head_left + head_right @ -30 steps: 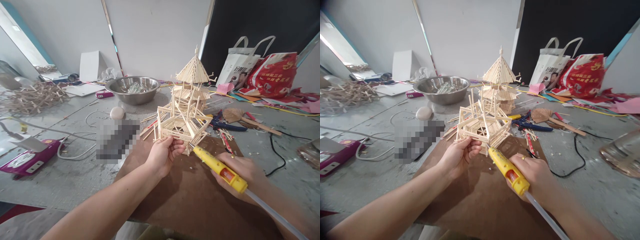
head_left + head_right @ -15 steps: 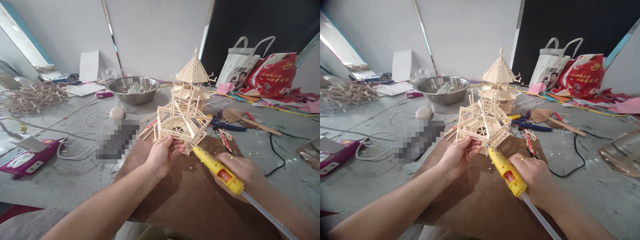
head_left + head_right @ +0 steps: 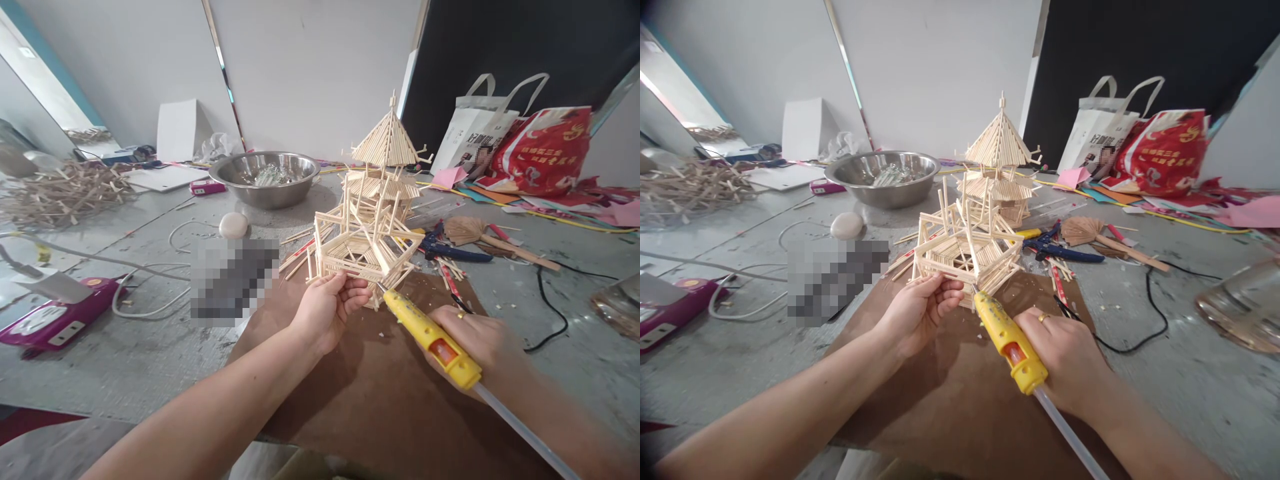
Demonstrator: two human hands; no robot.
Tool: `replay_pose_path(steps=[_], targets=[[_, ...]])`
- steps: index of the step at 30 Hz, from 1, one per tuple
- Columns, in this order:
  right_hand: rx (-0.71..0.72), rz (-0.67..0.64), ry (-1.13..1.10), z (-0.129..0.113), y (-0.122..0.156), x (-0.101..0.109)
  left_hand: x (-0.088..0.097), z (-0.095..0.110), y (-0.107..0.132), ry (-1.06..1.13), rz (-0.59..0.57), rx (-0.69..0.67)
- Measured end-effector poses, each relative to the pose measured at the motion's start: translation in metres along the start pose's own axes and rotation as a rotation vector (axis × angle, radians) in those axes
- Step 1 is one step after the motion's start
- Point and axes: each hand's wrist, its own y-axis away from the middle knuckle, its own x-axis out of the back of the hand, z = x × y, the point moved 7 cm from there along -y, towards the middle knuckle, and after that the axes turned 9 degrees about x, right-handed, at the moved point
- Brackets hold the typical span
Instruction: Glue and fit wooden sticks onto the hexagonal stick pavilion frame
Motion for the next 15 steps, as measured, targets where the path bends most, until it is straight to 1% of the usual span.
replay_pose_path(steps=[6, 15], targets=[[0.015, 0.004, 0.005, -0.0011, -0.0011, 0.0004, 0.0003, 0.0, 0.0001, 0.012, 0.014, -0.001], [0.019, 0.008, 0.014, -0.0019, -0.0007, 0.0011, -0.0005, 0.0005, 0.0002, -0.006, 0.003, -0.008]])
